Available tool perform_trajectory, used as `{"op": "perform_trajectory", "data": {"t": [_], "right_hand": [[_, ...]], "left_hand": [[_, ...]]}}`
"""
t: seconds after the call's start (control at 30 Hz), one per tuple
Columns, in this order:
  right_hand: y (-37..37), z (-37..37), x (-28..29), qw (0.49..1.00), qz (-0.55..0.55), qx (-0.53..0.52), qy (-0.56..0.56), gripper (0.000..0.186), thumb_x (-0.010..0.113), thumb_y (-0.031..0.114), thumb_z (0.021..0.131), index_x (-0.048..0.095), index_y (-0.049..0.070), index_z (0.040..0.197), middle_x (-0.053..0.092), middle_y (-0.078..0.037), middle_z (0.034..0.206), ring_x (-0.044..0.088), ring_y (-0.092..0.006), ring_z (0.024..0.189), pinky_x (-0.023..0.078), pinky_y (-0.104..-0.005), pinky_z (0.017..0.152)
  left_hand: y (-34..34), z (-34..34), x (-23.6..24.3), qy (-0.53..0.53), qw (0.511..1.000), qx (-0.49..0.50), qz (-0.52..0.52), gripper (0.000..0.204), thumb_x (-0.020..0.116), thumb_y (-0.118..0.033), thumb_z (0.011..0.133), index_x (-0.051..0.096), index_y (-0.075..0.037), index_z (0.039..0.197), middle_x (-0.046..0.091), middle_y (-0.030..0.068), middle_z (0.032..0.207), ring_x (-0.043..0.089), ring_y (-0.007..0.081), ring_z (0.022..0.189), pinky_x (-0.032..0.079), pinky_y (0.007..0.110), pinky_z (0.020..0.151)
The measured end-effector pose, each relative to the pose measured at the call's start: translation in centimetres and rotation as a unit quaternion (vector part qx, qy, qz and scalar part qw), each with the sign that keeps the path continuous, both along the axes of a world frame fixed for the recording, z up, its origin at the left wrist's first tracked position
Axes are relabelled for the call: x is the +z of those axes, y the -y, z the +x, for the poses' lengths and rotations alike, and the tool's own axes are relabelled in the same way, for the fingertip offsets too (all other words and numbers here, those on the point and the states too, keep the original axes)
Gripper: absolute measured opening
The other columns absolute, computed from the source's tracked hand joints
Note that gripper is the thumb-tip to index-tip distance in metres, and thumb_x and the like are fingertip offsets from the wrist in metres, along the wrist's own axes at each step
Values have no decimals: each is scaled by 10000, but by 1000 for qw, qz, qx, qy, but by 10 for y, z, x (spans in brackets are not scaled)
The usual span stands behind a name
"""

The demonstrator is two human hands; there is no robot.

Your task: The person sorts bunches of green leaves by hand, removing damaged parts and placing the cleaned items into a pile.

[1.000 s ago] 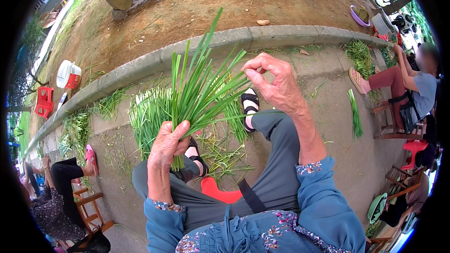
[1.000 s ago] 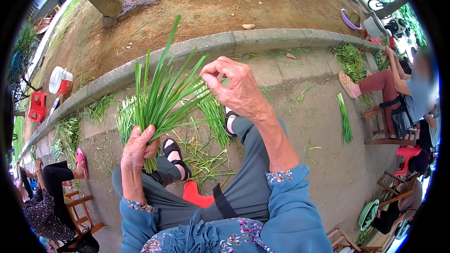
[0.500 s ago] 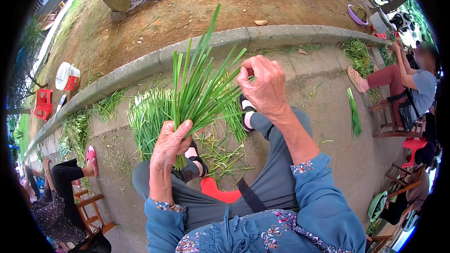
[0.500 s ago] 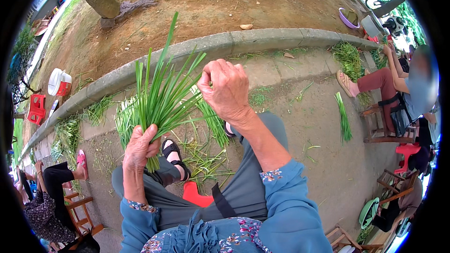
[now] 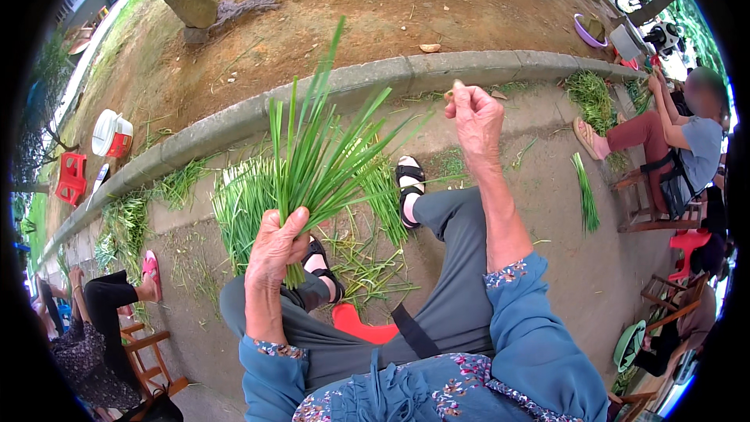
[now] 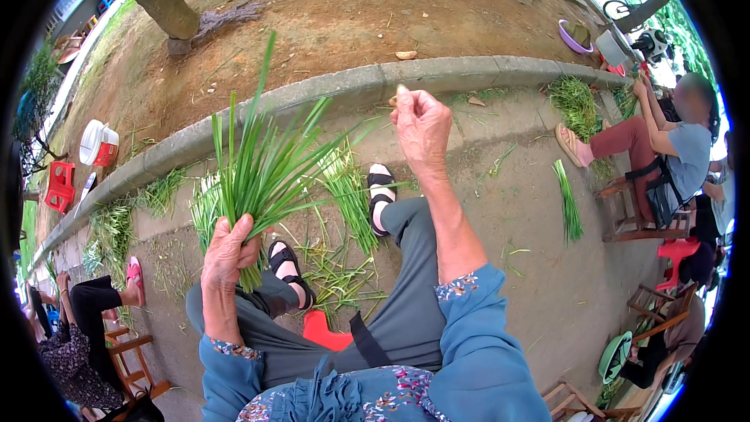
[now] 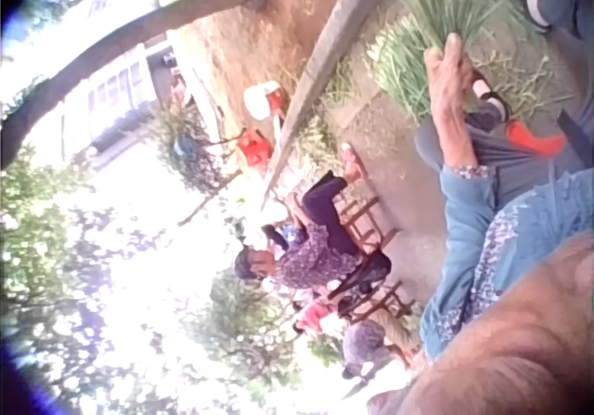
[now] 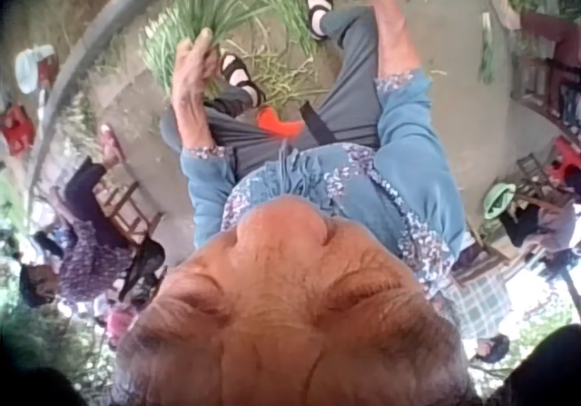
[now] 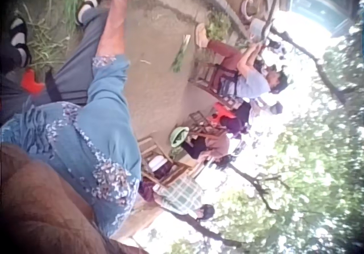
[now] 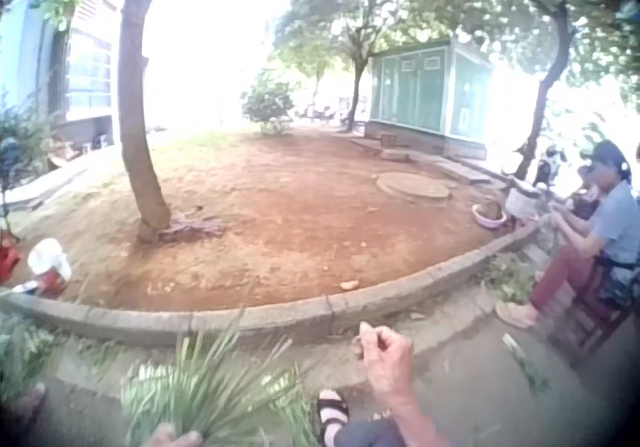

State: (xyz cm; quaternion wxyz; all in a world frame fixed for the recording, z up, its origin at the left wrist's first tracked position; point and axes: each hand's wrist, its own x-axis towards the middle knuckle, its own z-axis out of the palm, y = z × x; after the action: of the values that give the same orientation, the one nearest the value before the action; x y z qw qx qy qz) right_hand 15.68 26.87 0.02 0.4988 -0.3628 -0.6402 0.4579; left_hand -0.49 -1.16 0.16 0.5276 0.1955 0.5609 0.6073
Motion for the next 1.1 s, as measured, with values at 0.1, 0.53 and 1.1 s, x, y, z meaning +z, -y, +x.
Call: {"op": "perform_trajectory", "data": {"t": [0.1,0.53,1.1], "right_hand": [[-2,5,5,1000,-15,-12,0,233,641,185,850,613,6,704,579,23,580,507,-37,514,417,-217,481],[-6,20,9,984,64,142,89,111,549,96,873,627,85,951,581,-17,706,540,-82,637,441,-245,560],[-1,20,8,940,152,209,224,97,569,91,847,602,26,910,565,-112,793,564,-249,724,452,-354,668]], "left_hand": [[1,-1,-10,26,999,39,8,232,582,-265,902,612,-39,855,491,-23,543,249,24,369,153,209,348],[3,-5,-7,-15,1000,11,7,392,531,-358,919,612,22,866,323,-50,426,227,40,329,140,220,327],[3,-4,-3,-4,999,34,11,377,553,-338,909,617,28,845,331,-54,432,227,34,334,137,214,328]]}}
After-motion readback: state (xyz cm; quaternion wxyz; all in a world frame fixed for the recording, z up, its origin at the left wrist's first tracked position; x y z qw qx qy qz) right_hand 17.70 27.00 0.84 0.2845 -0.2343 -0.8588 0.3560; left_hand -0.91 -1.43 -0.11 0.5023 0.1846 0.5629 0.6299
